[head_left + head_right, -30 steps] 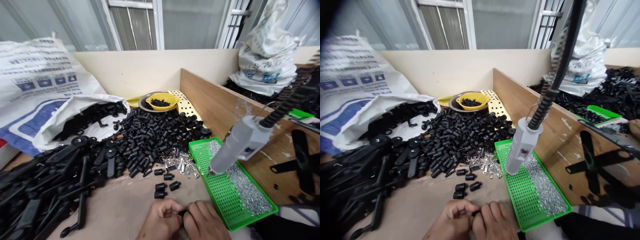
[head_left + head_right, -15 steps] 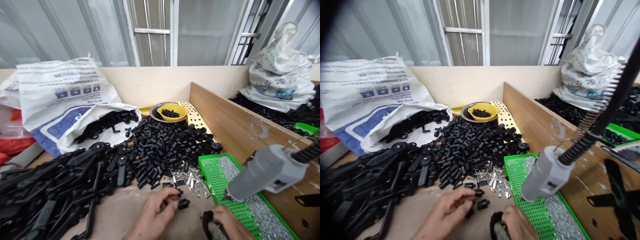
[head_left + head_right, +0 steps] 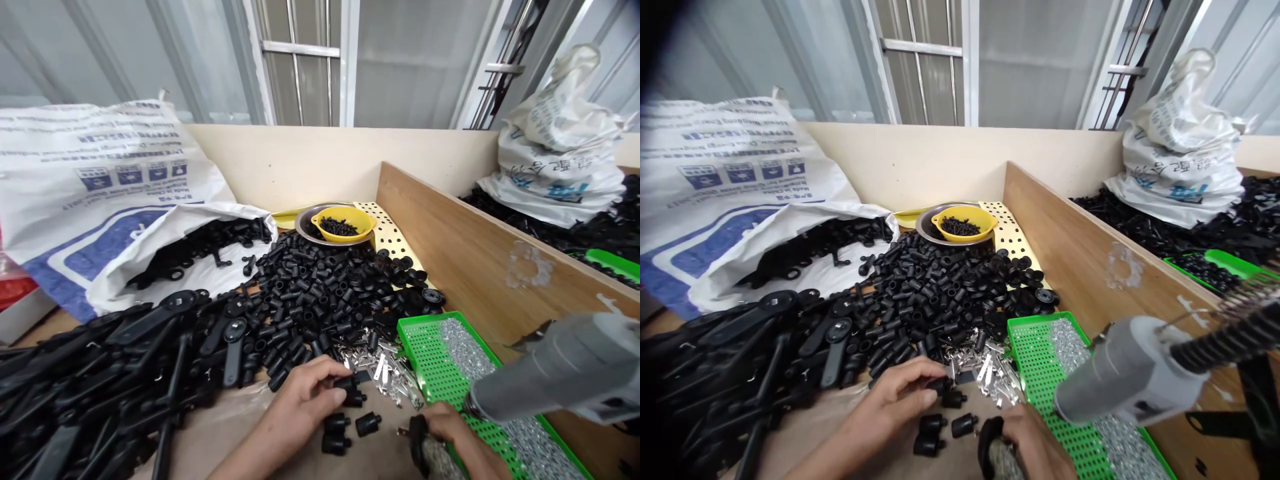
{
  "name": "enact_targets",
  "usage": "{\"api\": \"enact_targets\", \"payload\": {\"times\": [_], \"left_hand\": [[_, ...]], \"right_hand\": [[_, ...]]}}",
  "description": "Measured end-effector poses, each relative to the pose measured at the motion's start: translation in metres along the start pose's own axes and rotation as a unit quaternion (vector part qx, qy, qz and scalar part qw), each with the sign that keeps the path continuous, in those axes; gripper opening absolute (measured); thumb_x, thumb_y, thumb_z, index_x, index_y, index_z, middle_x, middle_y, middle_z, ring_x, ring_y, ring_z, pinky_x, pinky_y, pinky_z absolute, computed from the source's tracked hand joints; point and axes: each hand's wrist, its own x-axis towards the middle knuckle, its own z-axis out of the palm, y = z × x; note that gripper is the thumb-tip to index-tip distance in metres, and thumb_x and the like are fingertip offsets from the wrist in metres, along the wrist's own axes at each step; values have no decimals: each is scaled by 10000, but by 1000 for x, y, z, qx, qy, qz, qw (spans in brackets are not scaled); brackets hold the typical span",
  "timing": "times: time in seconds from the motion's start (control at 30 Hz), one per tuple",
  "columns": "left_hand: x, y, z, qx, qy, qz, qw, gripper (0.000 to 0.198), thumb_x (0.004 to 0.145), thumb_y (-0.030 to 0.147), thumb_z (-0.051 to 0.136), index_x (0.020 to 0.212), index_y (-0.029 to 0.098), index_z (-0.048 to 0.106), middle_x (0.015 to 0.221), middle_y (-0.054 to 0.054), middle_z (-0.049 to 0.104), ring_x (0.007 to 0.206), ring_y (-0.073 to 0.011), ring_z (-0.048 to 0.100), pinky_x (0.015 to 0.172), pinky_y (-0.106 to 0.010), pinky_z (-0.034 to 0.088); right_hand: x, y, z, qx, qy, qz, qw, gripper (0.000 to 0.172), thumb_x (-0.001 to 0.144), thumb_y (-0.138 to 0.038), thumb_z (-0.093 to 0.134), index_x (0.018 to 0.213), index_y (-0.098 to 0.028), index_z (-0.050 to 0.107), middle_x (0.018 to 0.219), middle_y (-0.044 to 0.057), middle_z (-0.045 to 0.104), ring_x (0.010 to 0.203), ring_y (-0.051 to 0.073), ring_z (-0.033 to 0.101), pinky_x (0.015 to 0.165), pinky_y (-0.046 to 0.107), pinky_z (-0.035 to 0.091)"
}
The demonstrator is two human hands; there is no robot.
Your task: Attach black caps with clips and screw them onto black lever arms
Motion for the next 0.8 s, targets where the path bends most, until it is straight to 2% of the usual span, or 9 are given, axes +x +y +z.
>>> {"api": "enact_targets", "payload": {"times": [0.07,0.13,0.27,0.4,0.63,0.8], "left_hand": [[-4,8,2,-152,-16,-35,988,246,783,339,603,931,166,696,865,-52,645,785,-187,553,705,-256,403],[-8,13,9,-272,-29,-78,959,307,770,419,635,908,154,703,788,-37,634,702,-145,531,643,-222,390],[-12,15,27,-406,-53,-126,904,394,714,494,702,837,119,707,647,-16,587,597,-97,501,567,-187,364],[-10,16,38,-453,-56,-134,880,384,700,480,728,784,106,706,631,-17,585,535,-76,495,529,-184,372],[-6,22,44,-462,-71,-145,872,399,709,476,728,775,84,685,589,-15,585,499,-63,502,500,-165,368],[-4,22,49,-467,-72,-152,868,441,702,506,718,783,76,664,571,-13,578,474,-56,494,470,-158,352]], "right_hand": [[4,6,2,4,-6,3,1000,316,925,-378,493,718,-160,591,595,-57,573,473,56,522,454,182,449],[8,9,3,11,-12,11,1000,330,936,-330,477,675,-161,586,568,-60,573,464,59,528,463,184,457],[17,8,3,25,-27,38,999,426,935,-192,388,566,-203,602,465,-56,557,428,92,545,442,187,444],[21,3,2,39,-39,71,996,370,848,-115,443,552,-214,641,452,-70,561,424,92,550,433,158,422],[24,0,1,54,-52,121,990,364,724,-9,447,472,-221,604,407,-91,541,378,84,512,425,147,392],[22,-6,-4,61,-51,126,989,305,771,-96,516,523,-235,629,462,-67,575,434,101,552,437,162,396]]}}
